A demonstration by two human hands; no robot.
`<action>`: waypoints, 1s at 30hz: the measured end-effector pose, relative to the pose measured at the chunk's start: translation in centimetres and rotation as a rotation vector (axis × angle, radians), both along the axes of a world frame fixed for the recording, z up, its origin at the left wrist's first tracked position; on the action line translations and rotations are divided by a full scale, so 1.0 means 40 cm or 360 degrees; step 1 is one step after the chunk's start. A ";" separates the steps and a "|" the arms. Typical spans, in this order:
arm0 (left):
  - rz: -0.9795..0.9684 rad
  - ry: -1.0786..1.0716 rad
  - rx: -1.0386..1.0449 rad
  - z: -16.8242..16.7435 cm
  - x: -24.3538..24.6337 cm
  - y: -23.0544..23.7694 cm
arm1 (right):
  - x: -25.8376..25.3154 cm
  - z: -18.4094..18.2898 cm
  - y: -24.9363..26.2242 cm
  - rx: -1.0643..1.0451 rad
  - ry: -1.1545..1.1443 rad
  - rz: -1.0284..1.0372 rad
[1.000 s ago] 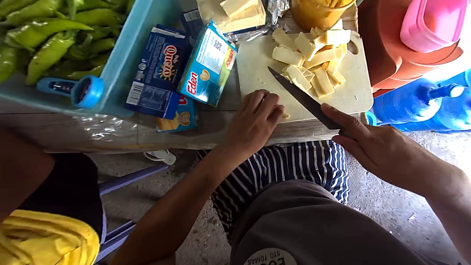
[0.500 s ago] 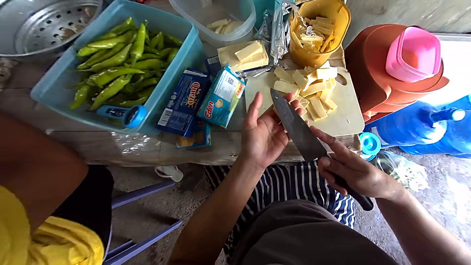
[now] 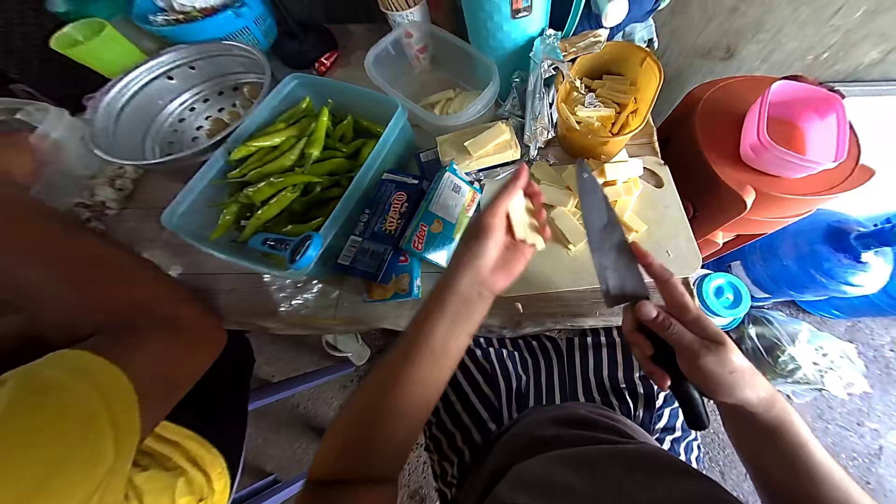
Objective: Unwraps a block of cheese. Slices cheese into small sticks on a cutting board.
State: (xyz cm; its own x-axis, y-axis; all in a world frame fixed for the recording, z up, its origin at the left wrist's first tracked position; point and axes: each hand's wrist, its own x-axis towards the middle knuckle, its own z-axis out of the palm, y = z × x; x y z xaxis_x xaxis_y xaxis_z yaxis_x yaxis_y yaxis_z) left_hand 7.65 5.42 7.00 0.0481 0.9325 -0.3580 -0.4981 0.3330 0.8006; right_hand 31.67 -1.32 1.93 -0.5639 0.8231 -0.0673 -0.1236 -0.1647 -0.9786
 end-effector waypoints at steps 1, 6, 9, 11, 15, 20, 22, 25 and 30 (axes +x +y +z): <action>0.0052 0.0105 0.0039 0.028 -0.019 0.034 | 0.009 0.002 0.002 0.0004 -0.0011 -0.0066; 0.0332 0.0892 0.0381 0.108 -0.156 0.284 | 0.044 0.010 -0.006 0.0002 -0.0038 -0.0237; 0.0273 0.1286 0.0313 0.100 -0.201 0.397 | 0.052 0.011 -0.018 -0.0008 0.0004 -0.0261; 0.0106 0.1564 0.0255 0.091 -0.193 0.420 | 0.057 0.009 -0.026 -0.0013 0.0000 -0.0281; 0.0012 0.2461 0.0742 0.033 -0.175 0.445 | 0.080 0.003 -0.030 -0.0011 -0.0002 -0.0303; -0.0257 0.2586 0.1120 0.061 -0.035 0.185 | 0.109 -0.002 -0.022 0.0046 -0.0041 -0.0401; -0.0433 0.2621 0.1172 0.004 0.005 0.097 | 0.111 -0.002 -0.016 0.0063 -0.0051 -0.0414; -0.0518 0.2676 0.1092 -0.077 0.016 0.056 | 0.106 0.000 -0.013 0.0094 -0.0067 -0.0387; -0.0507 0.2640 0.1009 -0.113 0.021 0.052 | 0.094 0.003 -0.019 0.0108 -0.0078 -0.0336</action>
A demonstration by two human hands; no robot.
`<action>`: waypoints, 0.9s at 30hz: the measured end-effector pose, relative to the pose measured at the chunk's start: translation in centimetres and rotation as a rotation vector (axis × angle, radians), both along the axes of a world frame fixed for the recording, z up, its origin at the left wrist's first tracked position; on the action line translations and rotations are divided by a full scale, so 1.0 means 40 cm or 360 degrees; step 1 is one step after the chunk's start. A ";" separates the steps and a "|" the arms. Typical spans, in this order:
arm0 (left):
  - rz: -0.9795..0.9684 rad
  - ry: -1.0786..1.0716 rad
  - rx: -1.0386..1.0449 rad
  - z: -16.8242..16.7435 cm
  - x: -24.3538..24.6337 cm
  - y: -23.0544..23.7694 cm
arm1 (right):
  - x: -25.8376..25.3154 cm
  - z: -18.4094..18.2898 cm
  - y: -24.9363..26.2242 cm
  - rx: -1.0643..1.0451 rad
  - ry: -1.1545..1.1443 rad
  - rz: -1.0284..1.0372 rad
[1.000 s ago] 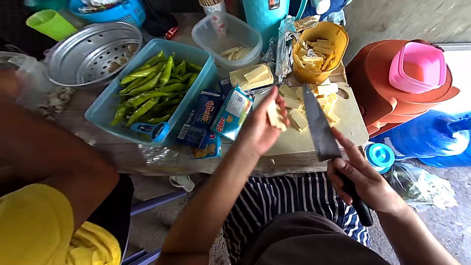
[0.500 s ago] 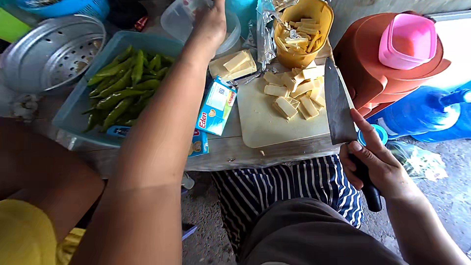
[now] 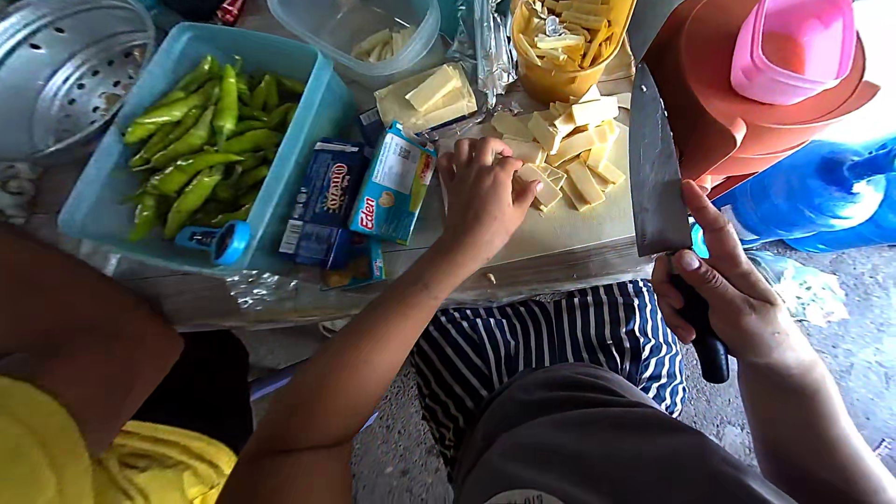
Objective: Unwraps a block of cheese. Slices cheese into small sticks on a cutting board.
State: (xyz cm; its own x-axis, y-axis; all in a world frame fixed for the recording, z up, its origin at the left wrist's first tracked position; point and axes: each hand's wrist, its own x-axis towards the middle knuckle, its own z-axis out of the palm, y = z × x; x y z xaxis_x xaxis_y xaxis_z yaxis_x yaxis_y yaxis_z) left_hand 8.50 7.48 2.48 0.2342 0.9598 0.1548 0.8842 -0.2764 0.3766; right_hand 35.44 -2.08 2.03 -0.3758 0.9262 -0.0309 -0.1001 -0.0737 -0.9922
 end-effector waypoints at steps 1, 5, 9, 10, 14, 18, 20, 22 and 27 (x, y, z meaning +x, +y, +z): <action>0.0001 -0.0010 0.0014 0.000 0.002 -0.001 | -0.002 -0.002 -0.002 -0.0002 0.0001 0.0005; 0.0022 -0.0071 0.0038 0.002 0.013 -0.004 | -0.004 -0.005 -0.006 -0.0008 -0.0003 0.0003; 0.0057 -0.0343 -0.0060 0.002 0.019 -0.003 | -0.005 -0.004 -0.007 0.0008 0.0014 0.0006; 0.0038 -0.0444 -0.0065 0.002 0.017 -0.007 | -0.004 -0.004 -0.007 0.0015 0.0017 0.0012; -0.0063 -0.0758 -0.0286 0.038 -0.017 -0.052 | 0.007 -0.010 -0.006 0.0031 0.0035 0.0007; 0.0011 -0.0640 -0.0577 0.064 -0.072 -0.079 | 0.014 -0.016 -0.002 0.0003 0.0023 -0.0008; 0.0096 -0.0348 -0.0411 0.043 -0.081 -0.080 | 0.010 -0.016 0.001 -0.0006 0.0015 -0.0011; 0.0152 -0.0155 -0.0216 0.028 -0.071 -0.075 | 0.004 -0.015 0.004 0.0003 0.0002 -0.0003; 0.0188 -0.0141 -0.0136 0.007 -0.020 -0.025 | -0.008 -0.010 0.002 0.0015 0.0004 0.0026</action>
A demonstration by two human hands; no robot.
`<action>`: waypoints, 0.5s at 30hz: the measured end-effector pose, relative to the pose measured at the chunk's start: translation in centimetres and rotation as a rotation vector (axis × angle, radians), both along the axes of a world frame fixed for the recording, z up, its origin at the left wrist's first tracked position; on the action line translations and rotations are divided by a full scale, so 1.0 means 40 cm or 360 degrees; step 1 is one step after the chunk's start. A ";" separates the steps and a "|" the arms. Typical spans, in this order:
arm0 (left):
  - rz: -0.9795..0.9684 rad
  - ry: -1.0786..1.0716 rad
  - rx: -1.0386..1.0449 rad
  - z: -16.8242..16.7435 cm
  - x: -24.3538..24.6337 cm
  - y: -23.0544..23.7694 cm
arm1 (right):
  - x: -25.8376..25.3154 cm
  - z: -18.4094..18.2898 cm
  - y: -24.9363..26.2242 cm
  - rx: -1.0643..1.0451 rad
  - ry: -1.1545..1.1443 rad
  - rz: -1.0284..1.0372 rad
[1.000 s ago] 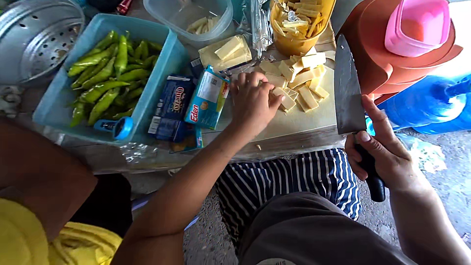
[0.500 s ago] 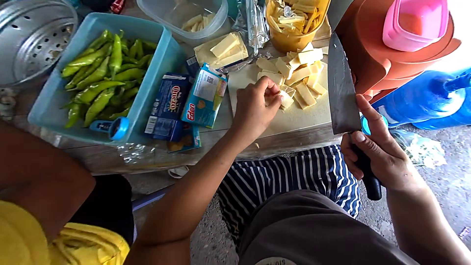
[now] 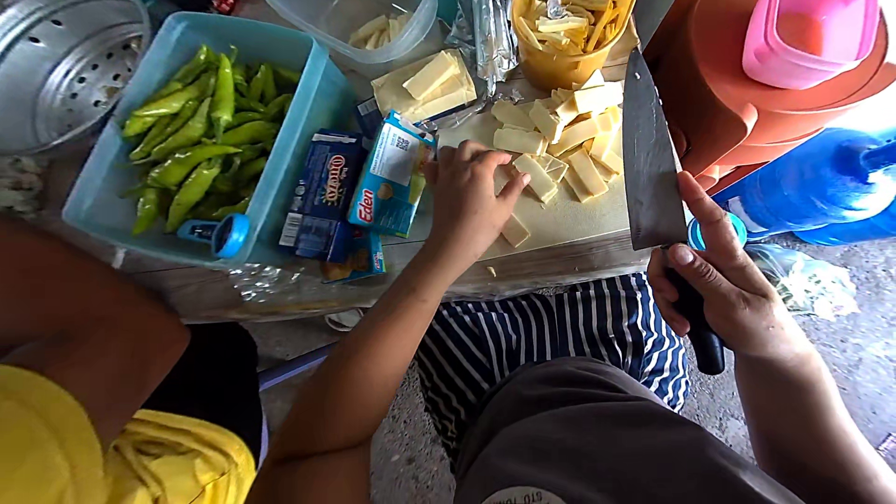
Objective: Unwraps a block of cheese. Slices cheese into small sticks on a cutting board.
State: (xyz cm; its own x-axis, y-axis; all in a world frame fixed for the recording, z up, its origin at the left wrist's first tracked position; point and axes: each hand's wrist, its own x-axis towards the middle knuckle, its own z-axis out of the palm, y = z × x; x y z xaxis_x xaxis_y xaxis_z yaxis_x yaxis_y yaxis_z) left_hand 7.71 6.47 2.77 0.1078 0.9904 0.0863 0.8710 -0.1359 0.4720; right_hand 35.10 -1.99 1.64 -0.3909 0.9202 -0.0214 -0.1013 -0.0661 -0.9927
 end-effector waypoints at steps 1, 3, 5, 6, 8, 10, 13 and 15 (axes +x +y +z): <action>0.0010 0.0012 -0.0037 -0.001 0.008 0.011 | 0.001 0.000 0.000 0.0009 -0.0003 0.0009; 0.0031 0.0036 -0.0104 0.003 0.021 0.027 | 0.006 -0.001 -0.003 0.0027 -0.0008 0.0022; 0.0037 0.0022 -0.0133 0.008 0.030 0.037 | 0.011 -0.002 -0.007 0.0036 -0.0008 0.0009; 0.0039 0.0009 -0.0142 0.010 0.033 0.039 | 0.013 -0.003 -0.008 0.0037 -0.0015 -0.0005; 0.0035 -0.0005 -0.0127 0.015 0.037 0.040 | 0.016 -0.005 -0.009 0.0032 -0.0028 -0.0019; 0.0025 -0.0011 -0.0071 0.015 0.043 0.038 | 0.016 -0.007 -0.009 0.0019 -0.0020 -0.0014; -0.0001 -0.0020 0.0002 0.011 0.052 0.032 | 0.011 -0.007 -0.006 0.0022 -0.0008 0.0000; -0.0026 -0.0048 0.0031 0.010 0.055 0.030 | 0.007 -0.005 -0.004 0.0028 -0.0014 0.0007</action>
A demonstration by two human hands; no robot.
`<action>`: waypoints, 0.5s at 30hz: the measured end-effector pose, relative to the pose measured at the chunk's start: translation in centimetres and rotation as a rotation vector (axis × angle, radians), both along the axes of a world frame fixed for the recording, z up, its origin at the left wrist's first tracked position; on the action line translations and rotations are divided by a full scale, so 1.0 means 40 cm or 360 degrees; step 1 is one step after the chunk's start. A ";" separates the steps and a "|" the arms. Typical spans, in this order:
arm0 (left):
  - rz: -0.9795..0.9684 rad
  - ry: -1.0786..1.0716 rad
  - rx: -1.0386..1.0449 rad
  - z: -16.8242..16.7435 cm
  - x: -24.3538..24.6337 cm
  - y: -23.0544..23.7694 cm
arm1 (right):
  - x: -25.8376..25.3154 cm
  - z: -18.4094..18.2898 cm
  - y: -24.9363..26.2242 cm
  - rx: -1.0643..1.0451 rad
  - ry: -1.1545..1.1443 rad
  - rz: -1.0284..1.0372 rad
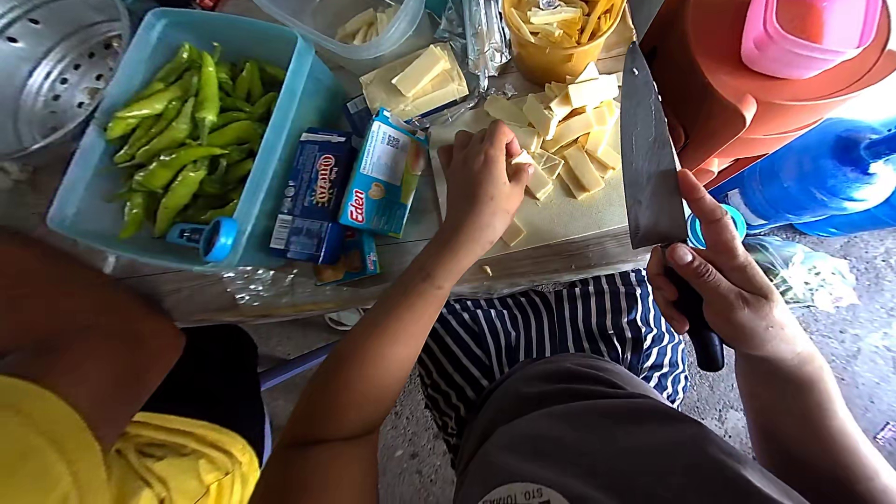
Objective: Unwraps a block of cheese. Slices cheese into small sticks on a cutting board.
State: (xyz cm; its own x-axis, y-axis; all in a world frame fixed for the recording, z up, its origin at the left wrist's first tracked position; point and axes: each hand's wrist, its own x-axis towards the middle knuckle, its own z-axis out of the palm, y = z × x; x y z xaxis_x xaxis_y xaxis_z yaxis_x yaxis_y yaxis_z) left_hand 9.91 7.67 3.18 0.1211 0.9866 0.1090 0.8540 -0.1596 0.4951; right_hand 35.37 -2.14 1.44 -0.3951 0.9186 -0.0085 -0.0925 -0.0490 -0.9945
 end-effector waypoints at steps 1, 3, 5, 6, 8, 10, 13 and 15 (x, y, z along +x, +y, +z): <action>-0.0021 -0.0040 0.0021 -0.001 -0.001 -0.002 | -0.001 0.001 0.001 0.0007 -0.0006 0.0006; -0.0089 -0.0193 0.0032 0.004 -0.014 -0.008 | -0.002 0.003 0.002 0.0024 -0.0017 0.0008; -0.0152 -0.0453 -0.0129 0.030 -0.043 -0.023 | 0.003 0.002 0.001 0.0017 -0.0006 0.0011; -0.0171 -0.0609 -0.0264 0.047 -0.059 -0.034 | 0.006 0.001 0.001 0.0022 -0.0002 0.0018; -0.0195 -0.0831 -0.0478 0.066 -0.090 -0.057 | 0.011 -0.002 0.001 0.0031 -0.0004 0.0028; -0.0185 -0.0922 -0.0619 0.064 -0.112 -0.077 | 0.011 -0.004 0.002 0.0032 -0.0015 0.0034; -0.0089 -0.0909 -0.0702 0.046 -0.131 -0.089 | 0.001 -0.002 0.005 0.0021 -0.0035 0.0039; -0.0043 -0.0887 -0.0710 0.035 -0.137 -0.089 | -0.008 0.002 0.006 0.0034 -0.0056 0.0053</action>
